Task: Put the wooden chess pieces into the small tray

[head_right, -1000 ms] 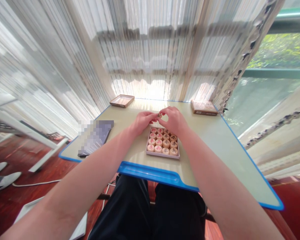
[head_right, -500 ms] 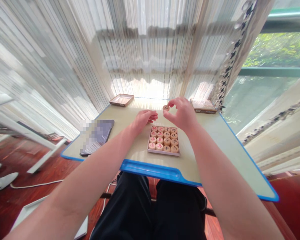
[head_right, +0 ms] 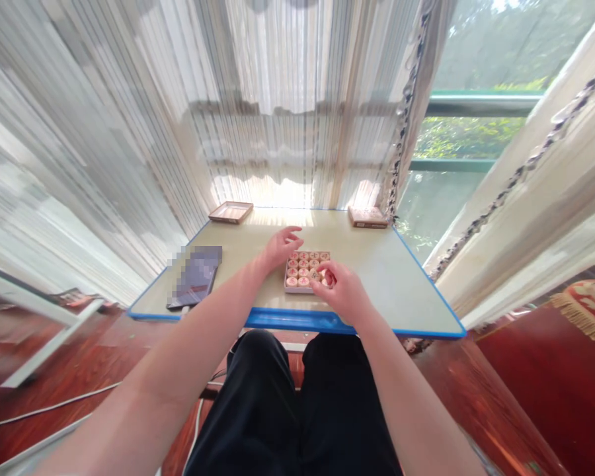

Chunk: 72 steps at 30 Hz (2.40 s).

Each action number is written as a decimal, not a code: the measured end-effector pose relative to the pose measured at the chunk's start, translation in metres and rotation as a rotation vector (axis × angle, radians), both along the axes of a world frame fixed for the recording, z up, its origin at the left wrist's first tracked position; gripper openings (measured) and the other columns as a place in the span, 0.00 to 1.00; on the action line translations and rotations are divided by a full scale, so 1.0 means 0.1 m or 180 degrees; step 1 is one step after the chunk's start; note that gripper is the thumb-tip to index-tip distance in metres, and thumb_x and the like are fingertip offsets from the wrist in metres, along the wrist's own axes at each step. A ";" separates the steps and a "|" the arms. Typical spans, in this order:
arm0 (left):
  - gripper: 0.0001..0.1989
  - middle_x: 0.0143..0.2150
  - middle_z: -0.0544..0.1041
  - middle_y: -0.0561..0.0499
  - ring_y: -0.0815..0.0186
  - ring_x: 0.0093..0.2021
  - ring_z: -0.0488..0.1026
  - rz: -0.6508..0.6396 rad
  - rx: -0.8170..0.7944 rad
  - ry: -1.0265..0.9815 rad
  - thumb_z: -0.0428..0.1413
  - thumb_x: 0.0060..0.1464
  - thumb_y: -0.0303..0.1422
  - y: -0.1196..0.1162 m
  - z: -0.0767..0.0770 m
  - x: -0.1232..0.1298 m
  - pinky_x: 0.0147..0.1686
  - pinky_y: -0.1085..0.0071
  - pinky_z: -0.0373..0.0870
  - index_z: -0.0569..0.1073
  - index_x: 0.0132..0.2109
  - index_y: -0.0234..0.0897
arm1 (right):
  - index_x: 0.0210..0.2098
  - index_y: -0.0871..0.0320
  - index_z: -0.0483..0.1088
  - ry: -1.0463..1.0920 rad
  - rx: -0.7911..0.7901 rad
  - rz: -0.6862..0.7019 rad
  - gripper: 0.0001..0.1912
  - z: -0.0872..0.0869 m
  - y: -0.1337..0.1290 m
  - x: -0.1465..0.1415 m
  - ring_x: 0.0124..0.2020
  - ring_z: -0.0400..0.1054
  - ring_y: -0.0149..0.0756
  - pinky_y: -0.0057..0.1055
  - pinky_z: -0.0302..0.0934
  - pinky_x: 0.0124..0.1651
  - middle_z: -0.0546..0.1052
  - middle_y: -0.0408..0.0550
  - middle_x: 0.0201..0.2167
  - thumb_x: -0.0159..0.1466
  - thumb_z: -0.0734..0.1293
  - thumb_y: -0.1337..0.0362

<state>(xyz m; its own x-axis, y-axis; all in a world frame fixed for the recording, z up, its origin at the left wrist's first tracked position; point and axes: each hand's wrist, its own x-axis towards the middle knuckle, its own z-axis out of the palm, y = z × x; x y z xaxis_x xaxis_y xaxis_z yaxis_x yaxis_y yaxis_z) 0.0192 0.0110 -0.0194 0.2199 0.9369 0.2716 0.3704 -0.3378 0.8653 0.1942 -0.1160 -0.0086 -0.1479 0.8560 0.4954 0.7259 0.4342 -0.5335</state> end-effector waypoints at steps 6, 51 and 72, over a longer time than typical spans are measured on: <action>0.30 0.47 0.73 0.44 0.67 0.35 0.73 0.0337 0.0160 0.0170 0.53 0.52 0.39 -0.10 -0.04 -0.05 0.34 0.71 0.70 0.59 0.61 0.35 | 0.33 0.57 0.70 -0.0208 0.0327 -0.0163 0.11 -0.10 0.00 0.01 0.26 0.61 0.35 0.31 0.58 0.32 0.64 0.41 0.19 0.54 0.67 0.58; 0.14 0.40 0.79 0.50 0.64 0.43 0.73 0.0251 0.0366 0.0738 0.47 0.50 0.28 -0.04 -0.08 -0.07 0.48 0.70 0.68 0.76 0.37 0.38 | 0.37 0.54 0.77 0.0122 0.0327 -0.0267 0.11 -0.18 0.05 0.09 0.41 0.65 0.41 0.39 0.58 0.52 0.70 0.49 0.35 0.58 0.65 0.59; 0.16 0.38 0.80 0.52 0.65 0.42 0.74 0.0304 0.0043 0.0173 0.46 0.44 0.26 -0.03 -0.07 -0.07 0.45 0.72 0.69 0.77 0.34 0.36 | 0.36 0.55 0.76 0.0125 0.0256 -0.0392 0.10 -0.16 0.05 0.09 0.42 0.64 0.42 0.41 0.57 0.52 0.71 0.50 0.34 0.58 0.64 0.61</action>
<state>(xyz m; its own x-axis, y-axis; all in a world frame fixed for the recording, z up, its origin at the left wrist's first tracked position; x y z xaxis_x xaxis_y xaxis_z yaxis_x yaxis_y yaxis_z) 0.0122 0.0079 -0.0262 0.1444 0.9507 0.2745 0.4477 -0.3102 0.8386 0.2028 -0.1107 -0.0248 -0.0232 0.8237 0.5665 0.7555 0.3856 -0.5297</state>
